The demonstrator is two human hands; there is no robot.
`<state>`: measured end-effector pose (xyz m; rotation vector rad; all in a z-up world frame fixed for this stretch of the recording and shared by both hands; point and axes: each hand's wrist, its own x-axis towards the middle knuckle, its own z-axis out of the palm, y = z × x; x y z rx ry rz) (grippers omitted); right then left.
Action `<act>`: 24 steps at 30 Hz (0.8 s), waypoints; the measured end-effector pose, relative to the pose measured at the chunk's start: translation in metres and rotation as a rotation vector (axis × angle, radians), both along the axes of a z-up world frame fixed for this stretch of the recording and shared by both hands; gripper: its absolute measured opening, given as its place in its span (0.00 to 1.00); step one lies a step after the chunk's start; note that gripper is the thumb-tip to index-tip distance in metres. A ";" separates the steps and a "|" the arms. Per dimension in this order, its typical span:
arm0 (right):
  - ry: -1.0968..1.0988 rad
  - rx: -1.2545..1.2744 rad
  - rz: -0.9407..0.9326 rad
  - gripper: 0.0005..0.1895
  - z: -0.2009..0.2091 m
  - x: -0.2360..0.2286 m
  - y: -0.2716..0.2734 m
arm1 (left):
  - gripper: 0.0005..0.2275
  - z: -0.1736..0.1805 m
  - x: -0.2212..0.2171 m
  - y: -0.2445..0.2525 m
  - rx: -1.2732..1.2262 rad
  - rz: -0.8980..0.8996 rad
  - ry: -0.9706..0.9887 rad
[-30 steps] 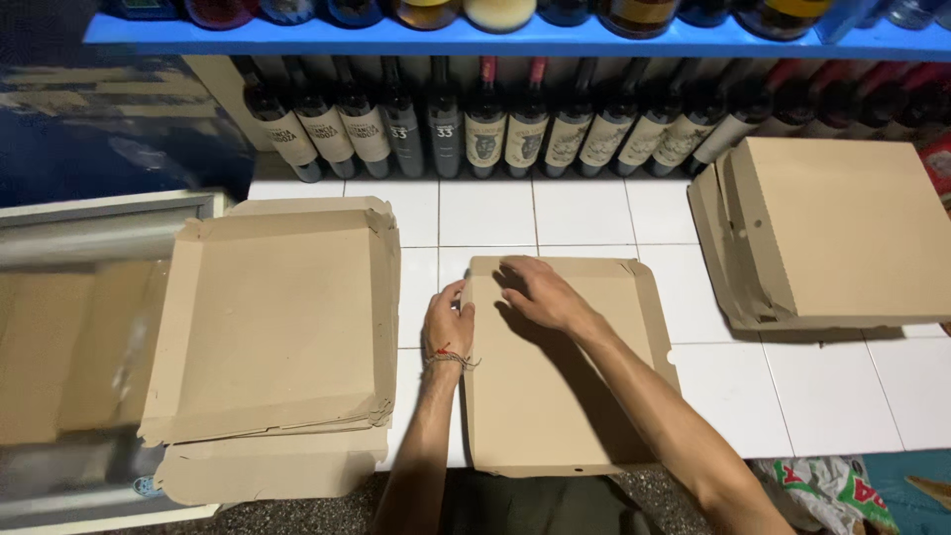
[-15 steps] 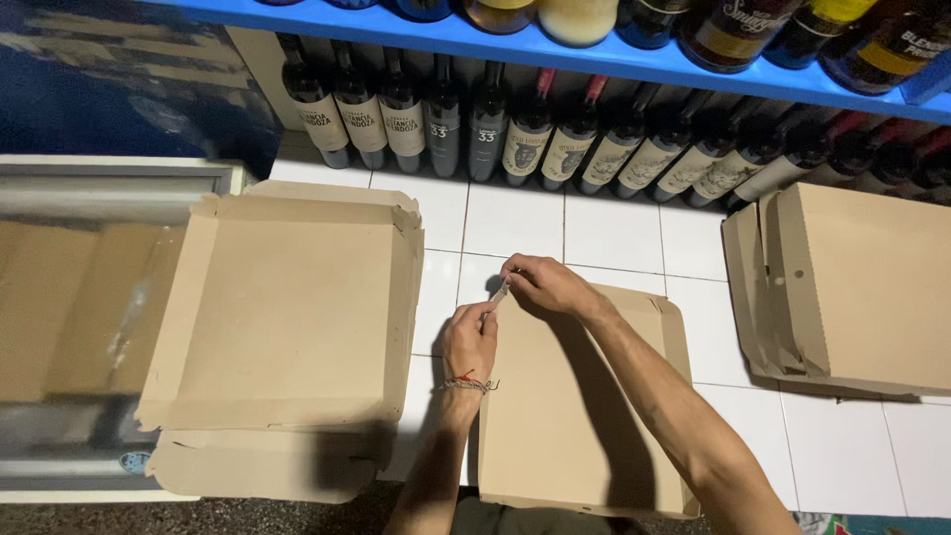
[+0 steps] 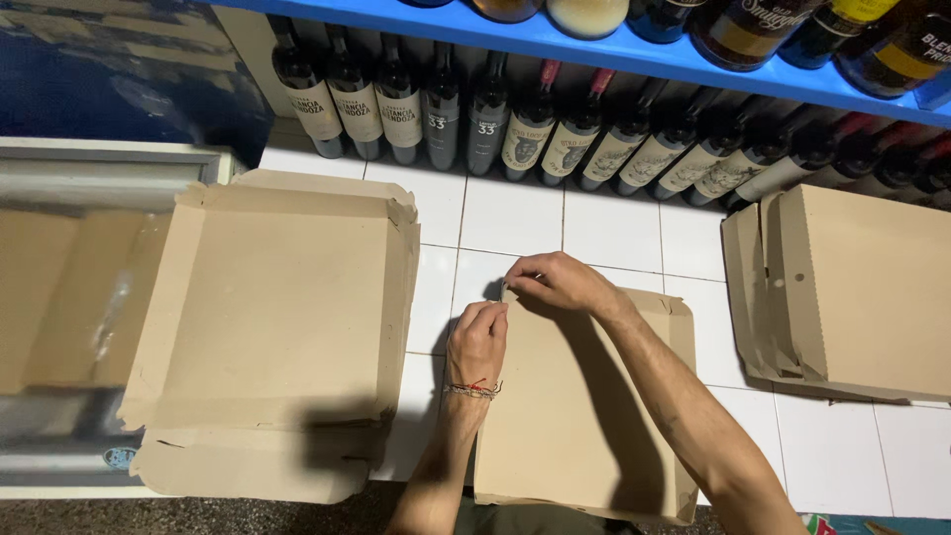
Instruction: The person repeatedly picks up flat cardboard boxes from a stack, folds the side flaps to form a box shape, and places the assembled boxes into a stack. The person handles the boxes one at a time throughout the clip.
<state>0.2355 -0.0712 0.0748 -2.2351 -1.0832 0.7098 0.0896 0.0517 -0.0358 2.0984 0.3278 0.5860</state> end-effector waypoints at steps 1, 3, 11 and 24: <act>0.000 -0.001 0.000 0.07 0.000 0.000 0.000 | 0.04 -0.004 0.001 -0.001 -0.001 0.000 0.000; -0.082 -0.006 0.086 0.06 0.000 -0.001 0.001 | 0.03 -0.013 0.001 -0.003 -0.001 0.014 -0.017; -0.275 -0.099 0.199 0.05 -0.014 0.004 0.001 | 0.04 0.007 0.000 -0.006 -0.104 0.093 -0.029; -0.489 -0.311 0.319 0.09 -0.034 -0.005 0.002 | 0.09 0.018 -0.002 -0.008 -0.172 0.163 -0.014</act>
